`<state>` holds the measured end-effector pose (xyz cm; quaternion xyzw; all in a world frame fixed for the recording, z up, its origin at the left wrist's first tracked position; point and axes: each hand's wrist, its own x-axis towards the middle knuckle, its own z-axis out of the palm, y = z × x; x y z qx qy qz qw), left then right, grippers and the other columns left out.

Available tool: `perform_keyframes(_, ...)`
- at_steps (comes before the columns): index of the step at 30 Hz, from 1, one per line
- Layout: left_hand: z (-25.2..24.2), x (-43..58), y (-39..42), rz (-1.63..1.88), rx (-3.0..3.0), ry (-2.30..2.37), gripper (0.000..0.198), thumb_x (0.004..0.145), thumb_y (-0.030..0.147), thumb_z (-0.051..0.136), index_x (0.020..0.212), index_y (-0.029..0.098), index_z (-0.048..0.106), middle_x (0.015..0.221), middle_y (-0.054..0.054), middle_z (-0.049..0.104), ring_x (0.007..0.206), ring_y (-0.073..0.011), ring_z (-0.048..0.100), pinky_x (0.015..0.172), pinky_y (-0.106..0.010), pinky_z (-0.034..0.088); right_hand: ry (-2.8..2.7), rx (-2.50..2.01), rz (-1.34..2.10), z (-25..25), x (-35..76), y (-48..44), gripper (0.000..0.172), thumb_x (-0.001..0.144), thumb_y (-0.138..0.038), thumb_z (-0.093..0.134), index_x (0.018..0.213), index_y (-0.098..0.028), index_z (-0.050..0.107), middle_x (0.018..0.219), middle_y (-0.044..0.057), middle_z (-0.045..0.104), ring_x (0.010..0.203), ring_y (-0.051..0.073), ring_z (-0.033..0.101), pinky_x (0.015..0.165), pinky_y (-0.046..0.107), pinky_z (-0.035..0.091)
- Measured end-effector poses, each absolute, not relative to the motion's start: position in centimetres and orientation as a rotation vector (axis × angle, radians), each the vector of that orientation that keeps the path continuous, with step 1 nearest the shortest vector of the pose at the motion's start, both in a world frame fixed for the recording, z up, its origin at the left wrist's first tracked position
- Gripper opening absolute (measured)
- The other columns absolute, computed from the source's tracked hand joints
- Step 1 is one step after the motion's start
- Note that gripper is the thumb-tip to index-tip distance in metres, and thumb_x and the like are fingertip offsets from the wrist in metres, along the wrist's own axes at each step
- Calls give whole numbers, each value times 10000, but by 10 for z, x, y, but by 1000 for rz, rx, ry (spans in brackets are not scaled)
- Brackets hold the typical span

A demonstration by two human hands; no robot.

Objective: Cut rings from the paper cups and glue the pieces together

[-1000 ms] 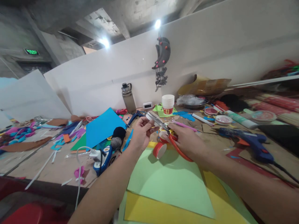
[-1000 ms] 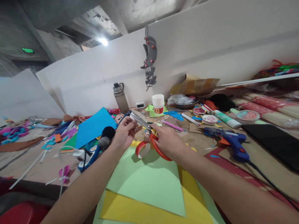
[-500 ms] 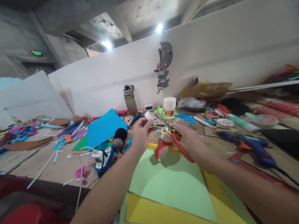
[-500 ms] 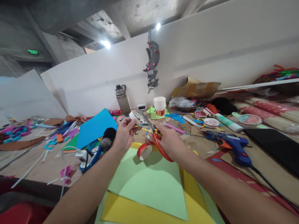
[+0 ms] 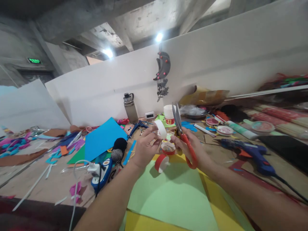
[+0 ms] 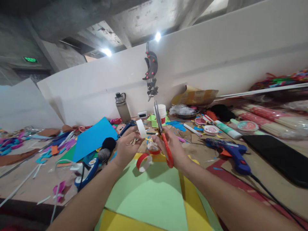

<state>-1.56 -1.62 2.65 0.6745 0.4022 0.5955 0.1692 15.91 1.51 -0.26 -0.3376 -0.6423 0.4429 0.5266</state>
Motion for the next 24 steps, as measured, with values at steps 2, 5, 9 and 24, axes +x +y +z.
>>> perform_keyframes(2, 26, -17, -15, 1595, 2095, 1144, 176, 714, 87, 694, 704, 261, 722, 1144, -82, 692, 1104, -240, 618, 989, -380, 450, -1489, -769, 1028, 0, 160, 15, 351, 800, -504, 659, 977, -230, 530, 693, -31, 556, 551, 126, 492, 524, 271, 442)
perform_keyframes(5, 23, -19, -11, 1476, 2324, 1143, 200, 777, 98, 629, 772, 270, 731, 1236, -92, 662, 1173, -240, 594, 1012, -396, 437, -1448, -715, 996, 5, 162, 12, 362, 806, -482, 659, 1046, -243, 534, 808, -4, 605, 643, 145, 541, 592, 286, 476)
perform_keyframes(9, 18, -18, -8, 1395, 2378, 1098, 184, 802, 128, 616, 833, 267, 732, 1263, -98, 650, 1191, -243, 587, 1012, -405, 443, -1444, -693, 1001, 7, 161, 9, 406, 788, -437, 677, 1107, -242, 518, 855, 10, 607, 725, 164, 583, 657, 299, 501)
perform_keyframes(24, 22, -9, -13, 1481, 1900, 1207, 160, 695, 283, 780, 847, 236, 759, 856, -57, 717, 757, -175, 614, 727, -284, 479, -1430, -677, 1133, 15, 158, 8, 368, 767, -450, 658, 1019, -222, 515, 750, -7, 607, 608, 157, 613, 612, 328, 541)
